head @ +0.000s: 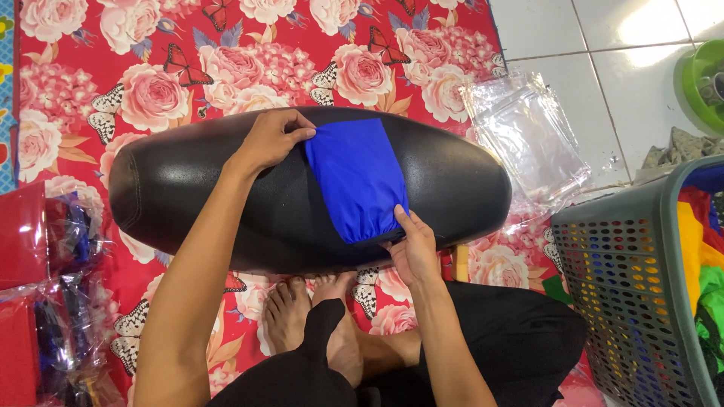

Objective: Folding and adjusting fabric seat covers over a mold to prepare them for packaging.

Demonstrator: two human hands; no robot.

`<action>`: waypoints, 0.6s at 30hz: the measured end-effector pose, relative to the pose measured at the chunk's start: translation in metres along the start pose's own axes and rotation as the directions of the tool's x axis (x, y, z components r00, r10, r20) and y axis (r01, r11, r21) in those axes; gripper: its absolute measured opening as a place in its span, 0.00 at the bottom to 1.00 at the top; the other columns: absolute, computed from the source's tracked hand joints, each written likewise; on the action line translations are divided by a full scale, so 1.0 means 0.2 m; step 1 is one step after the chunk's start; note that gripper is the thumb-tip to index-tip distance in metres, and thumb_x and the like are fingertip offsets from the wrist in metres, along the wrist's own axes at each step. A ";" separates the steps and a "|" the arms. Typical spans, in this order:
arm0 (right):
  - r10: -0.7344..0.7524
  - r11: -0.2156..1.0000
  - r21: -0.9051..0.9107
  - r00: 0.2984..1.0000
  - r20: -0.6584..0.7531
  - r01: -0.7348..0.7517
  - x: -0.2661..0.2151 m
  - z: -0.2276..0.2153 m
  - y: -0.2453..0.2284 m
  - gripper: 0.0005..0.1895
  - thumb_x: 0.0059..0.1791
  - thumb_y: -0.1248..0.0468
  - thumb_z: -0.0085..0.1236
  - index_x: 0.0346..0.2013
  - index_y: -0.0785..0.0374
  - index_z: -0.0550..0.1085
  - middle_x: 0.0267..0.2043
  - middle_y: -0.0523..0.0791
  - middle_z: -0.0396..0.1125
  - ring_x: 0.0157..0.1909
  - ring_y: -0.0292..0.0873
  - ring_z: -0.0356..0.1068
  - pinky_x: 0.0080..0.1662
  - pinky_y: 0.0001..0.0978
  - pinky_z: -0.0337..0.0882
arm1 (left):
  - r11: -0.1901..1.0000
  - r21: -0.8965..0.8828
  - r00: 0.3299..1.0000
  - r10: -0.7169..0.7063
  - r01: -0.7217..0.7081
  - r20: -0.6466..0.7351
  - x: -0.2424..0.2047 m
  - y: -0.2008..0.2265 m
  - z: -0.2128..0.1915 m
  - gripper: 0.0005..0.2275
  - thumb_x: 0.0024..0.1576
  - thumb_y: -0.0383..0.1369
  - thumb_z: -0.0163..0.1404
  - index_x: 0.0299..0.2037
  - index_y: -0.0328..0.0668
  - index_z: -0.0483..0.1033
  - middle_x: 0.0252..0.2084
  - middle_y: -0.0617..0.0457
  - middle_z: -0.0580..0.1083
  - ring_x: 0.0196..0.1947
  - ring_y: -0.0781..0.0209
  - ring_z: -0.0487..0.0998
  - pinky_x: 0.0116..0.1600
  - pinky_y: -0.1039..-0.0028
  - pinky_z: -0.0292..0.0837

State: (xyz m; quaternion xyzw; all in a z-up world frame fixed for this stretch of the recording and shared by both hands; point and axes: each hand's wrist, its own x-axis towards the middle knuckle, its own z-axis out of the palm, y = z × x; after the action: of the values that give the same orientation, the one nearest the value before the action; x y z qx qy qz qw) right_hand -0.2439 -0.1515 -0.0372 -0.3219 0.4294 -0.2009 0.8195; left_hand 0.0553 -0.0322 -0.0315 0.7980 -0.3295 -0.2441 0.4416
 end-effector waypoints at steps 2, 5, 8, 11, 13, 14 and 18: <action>-0.010 0.999 0.032 0.997 -0.071 0.012 -0.06 0.08 -0.03 0.12 0.54 0.63 0.58 0.49 0.67 0.73 0.39 0.53 0.75 0.40 0.48 0.77 0.45 0.49 0.79 | 1.000 0.007 1.000 -0.013 0.013 0.001 0.00 -0.01 0.01 0.06 0.59 0.34 0.59 0.43 0.45 0.84 0.38 0.50 0.81 0.46 0.51 0.81 0.52 0.66 0.67; -0.057 0.997 0.039 0.986 -0.156 0.064 -0.16 0.20 -0.04 0.23 0.49 0.67 0.64 0.57 0.63 0.67 0.44 0.52 0.71 0.43 0.47 0.73 0.48 0.49 0.76 | 0.998 0.055 1.000 -0.017 0.016 0.005 0.02 -0.05 0.03 0.06 0.60 0.35 0.58 0.44 0.48 0.84 0.37 0.53 0.81 0.43 0.55 0.81 0.53 0.69 0.61; -0.118 0.993 -0.002 0.978 -0.170 0.119 -0.22 0.25 -0.02 0.41 0.42 0.76 0.69 0.66 0.61 0.59 0.49 0.51 0.67 0.46 0.46 0.69 0.51 0.47 0.75 | 0.993 0.117 0.999 -0.019 0.014 0.043 0.00 0.01 0.00 0.07 0.60 0.34 0.57 0.46 0.48 0.83 0.38 0.53 0.81 0.45 0.54 0.81 0.54 0.67 0.54; -0.137 0.990 -0.005 0.970 -0.199 0.139 -0.19 0.22 0.03 0.45 0.41 0.78 0.69 0.68 0.60 0.56 0.51 0.52 0.65 0.48 0.47 0.68 0.53 0.51 0.74 | 0.989 0.144 0.996 -0.041 0.029 0.076 -0.01 0.04 -0.02 0.06 0.61 0.34 0.56 0.45 0.48 0.83 0.38 0.52 0.82 0.45 0.53 0.80 0.54 0.65 0.50; -0.134 0.990 0.012 0.965 -0.225 0.140 -0.16 0.20 0.06 0.43 0.43 0.77 0.68 0.68 0.60 0.57 0.51 0.52 0.65 0.49 0.48 0.69 0.54 0.53 0.74 | 0.987 0.153 0.996 -0.052 0.041 0.070 -0.01 0.04 -0.03 0.05 0.61 0.34 0.57 0.43 0.49 0.84 0.37 0.53 0.82 0.43 0.55 0.80 0.54 0.65 0.49; -0.127 0.989 0.043 0.961 -0.246 0.142 -0.15 0.20 0.06 0.39 0.43 0.76 0.69 0.64 0.60 0.60 0.49 0.52 0.66 0.48 0.49 0.70 0.53 0.54 0.75 | 0.991 0.126 0.995 -0.059 0.049 0.079 -0.02 0.05 -0.04 0.06 0.62 0.35 0.56 0.44 0.48 0.83 0.37 0.52 0.81 0.43 0.53 0.80 0.57 0.64 0.50; -0.126 0.980 0.112 0.950 -0.287 0.164 -0.16 0.21 0.05 0.30 0.43 0.76 0.68 0.56 0.61 0.67 0.46 0.52 0.70 0.46 0.50 0.72 0.51 0.56 0.77 | 0.994 0.011 0.986 -0.108 0.107 0.126 0.02 -0.07 0.00 0.07 0.64 0.36 0.51 0.48 0.50 0.81 0.36 0.55 0.80 0.41 0.58 0.77 0.63 0.62 0.50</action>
State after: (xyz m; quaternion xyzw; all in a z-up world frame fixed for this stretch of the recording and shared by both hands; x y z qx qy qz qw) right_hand -0.2266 -0.1105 -0.0083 -0.2651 0.5009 -0.3325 0.7538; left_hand 0.0627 -0.0296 -0.0446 0.7985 -0.3138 -0.3170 0.4043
